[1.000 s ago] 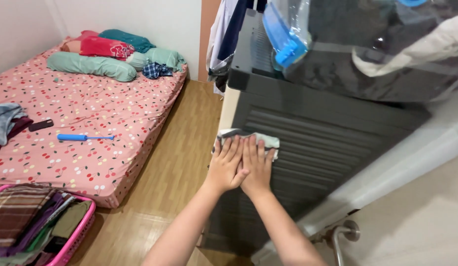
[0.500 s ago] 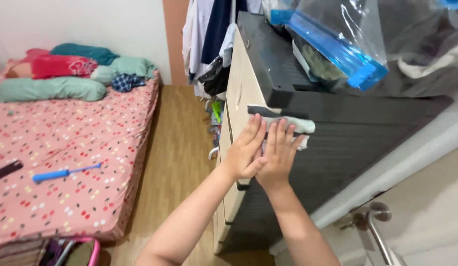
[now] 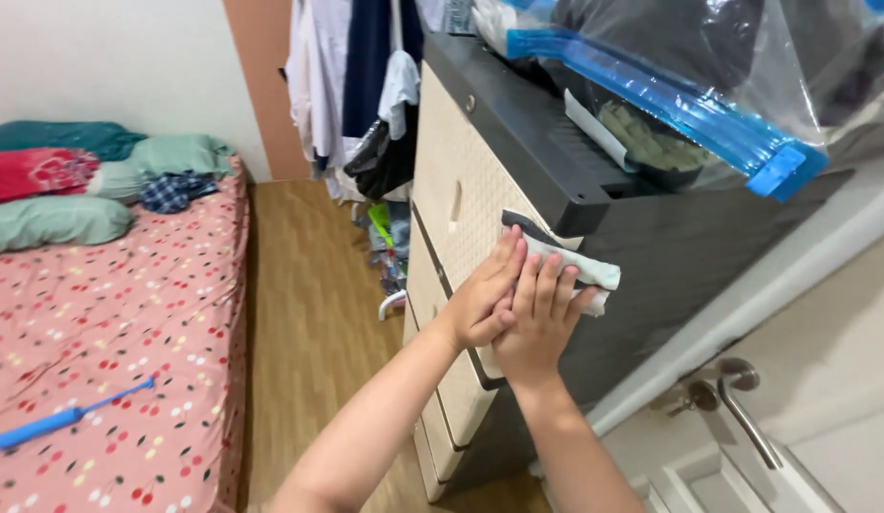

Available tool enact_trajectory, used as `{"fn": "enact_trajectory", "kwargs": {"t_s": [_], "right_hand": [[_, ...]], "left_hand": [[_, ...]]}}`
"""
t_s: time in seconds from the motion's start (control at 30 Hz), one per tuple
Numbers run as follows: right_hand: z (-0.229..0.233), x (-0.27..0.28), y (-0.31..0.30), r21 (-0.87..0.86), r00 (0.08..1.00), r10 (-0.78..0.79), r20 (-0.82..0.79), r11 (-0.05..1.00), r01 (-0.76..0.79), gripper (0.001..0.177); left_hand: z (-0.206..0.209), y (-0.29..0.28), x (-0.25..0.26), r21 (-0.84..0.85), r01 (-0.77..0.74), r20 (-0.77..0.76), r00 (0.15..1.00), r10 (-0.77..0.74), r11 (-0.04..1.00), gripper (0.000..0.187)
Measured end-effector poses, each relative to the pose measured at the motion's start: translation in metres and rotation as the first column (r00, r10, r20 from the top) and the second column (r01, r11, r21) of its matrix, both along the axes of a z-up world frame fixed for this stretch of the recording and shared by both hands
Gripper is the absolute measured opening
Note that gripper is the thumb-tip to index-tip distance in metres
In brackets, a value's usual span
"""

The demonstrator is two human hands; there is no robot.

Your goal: The person wipes the exterior of a plastic storage cabinet with a cloth, then moves to a bedside table to pick up and place down several small bottles and containers. They open a drawer, place items inside, and close it.

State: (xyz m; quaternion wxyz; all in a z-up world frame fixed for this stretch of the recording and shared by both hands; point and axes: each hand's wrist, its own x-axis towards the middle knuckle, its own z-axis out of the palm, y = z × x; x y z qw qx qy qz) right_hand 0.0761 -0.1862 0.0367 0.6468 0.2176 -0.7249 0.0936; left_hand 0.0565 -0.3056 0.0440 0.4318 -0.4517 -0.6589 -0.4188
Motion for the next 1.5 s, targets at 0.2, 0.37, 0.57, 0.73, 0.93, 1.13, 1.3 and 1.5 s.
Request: {"fn": "enact_trajectory", "kwargs": {"t_s": [0.2, 0.37, 0.57, 0.73, 0.93, 1.13, 1.3, 1.5], "right_hand": [[-0.029, -0.016, 0.012, -0.033, 0.999, 0.002, 0.04, 0.999, 0.0, 0.077], [-0.019, -0.01, 0.003, -0.114, 0.999, 0.028, 0.046, 0.993, -0.022, 0.094], [-0.003, 0.012, -0.008, -0.113, 0.993, 0.009, 0.115, 0.994, 0.004, 0.093], [-0.003, 0.018, -0.012, -0.138, 0.981, -0.05, 0.189, 0.987, 0.077, 0.075], [-0.009, 0.016, -0.019, -0.103, 0.936, -0.29, 0.199, 0.944, 0.315, 0.074], [-0.011, 0.007, -0.029, -0.098, 0.876, -0.465, 0.127, 0.873, 0.478, 0.077], [-0.007, 0.006, -0.046, -0.117, 0.748, -0.657, 0.094, 0.739, 0.663, 0.071], [-0.006, 0.009, -0.051, -0.063, 0.577, -0.812, 0.09, 0.574, 0.817, 0.069]], "left_hand": [[-0.006, -0.003, -0.006, -0.038, -0.04, -0.031, 0.999, 0.039, 0.998, 0.094], [-0.012, -0.009, -0.027, -0.071, -0.047, -0.132, 0.991, 0.037, 0.996, 0.094], [-0.015, -0.016, -0.032, -0.141, 0.03, -0.158, 0.986, -0.052, 0.99, 0.089], [-0.019, -0.015, -0.039, -0.169, 0.083, -0.158, 0.981, -0.11, 0.982, 0.089], [-0.016, -0.013, -0.053, -0.178, 0.108, -0.237, 0.96, -0.149, 0.978, 0.089], [-0.009, -0.015, -0.065, -0.156, 0.171, -0.296, 0.932, -0.211, 0.973, 0.096], [-0.001, -0.022, -0.071, -0.208, 0.153, -0.327, 0.92, -0.216, 0.966, 0.09], [0.012, -0.031, -0.073, -0.196, 0.117, -0.398, 0.898, -0.188, 0.974, 0.086]]}}
